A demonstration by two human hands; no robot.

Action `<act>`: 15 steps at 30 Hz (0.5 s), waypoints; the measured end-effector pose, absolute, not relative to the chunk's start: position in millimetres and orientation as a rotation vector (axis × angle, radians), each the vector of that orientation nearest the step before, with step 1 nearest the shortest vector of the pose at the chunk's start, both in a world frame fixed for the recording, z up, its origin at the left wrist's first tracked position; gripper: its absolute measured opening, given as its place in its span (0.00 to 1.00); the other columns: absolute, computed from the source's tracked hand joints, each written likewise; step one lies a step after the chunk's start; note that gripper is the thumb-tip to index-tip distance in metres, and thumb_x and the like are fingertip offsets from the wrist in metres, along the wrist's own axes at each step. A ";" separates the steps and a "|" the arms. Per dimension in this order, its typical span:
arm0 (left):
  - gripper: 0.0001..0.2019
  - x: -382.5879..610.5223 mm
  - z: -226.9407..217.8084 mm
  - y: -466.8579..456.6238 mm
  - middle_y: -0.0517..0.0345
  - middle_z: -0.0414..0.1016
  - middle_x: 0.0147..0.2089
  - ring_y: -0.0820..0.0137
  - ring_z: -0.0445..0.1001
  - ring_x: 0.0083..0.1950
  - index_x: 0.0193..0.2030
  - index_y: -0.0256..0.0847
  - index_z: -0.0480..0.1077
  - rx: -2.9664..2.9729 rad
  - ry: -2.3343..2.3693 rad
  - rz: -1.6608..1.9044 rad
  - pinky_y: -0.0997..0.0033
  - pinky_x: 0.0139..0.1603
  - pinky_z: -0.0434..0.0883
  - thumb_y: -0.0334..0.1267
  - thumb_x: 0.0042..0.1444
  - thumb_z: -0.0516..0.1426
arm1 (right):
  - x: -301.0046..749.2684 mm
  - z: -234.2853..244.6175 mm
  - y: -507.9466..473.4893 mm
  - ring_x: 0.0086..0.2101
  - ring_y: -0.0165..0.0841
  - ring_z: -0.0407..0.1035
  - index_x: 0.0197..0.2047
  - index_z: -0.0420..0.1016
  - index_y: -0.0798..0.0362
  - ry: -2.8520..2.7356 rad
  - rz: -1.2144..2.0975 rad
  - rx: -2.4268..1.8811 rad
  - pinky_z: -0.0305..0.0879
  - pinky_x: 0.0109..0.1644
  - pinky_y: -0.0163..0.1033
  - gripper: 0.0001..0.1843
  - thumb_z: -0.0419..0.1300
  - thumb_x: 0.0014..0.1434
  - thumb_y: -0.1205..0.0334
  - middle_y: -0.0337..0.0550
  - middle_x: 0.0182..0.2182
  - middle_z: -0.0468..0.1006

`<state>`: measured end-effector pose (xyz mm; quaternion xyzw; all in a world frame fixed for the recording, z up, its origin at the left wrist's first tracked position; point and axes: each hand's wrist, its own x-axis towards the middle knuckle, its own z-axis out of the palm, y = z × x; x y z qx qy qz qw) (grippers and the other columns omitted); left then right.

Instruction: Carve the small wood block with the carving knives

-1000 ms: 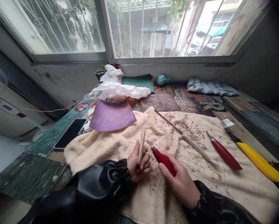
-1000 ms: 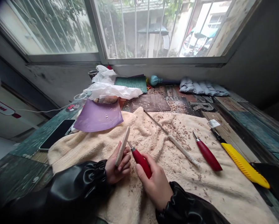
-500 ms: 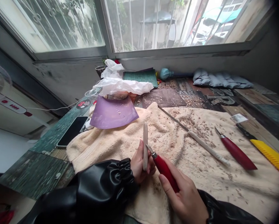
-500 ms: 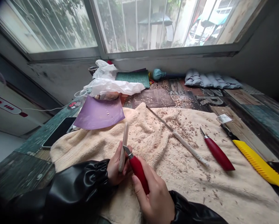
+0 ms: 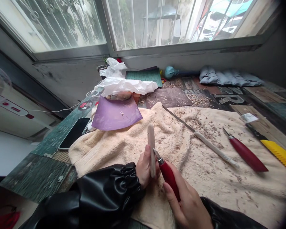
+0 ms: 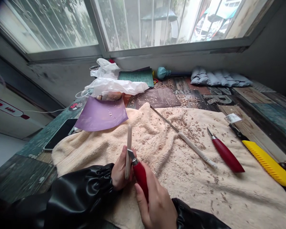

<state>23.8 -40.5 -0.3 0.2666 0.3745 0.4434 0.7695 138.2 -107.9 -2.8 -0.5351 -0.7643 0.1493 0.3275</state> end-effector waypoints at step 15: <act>0.27 23.0 -4.6 -40.3 0.66 0.53 0.13 0.82 0.51 0.13 0.18 0.37 0.55 0.712 0.828 0.866 0.78 0.13 0.47 0.62 0.48 0.44 | 136.2 -1.6 -107.5 0.46 0.34 0.66 0.59 0.44 0.52 -1.918 0.453 -1.431 0.68 0.44 0.35 0.26 0.45 0.58 0.63 0.48 0.49 0.68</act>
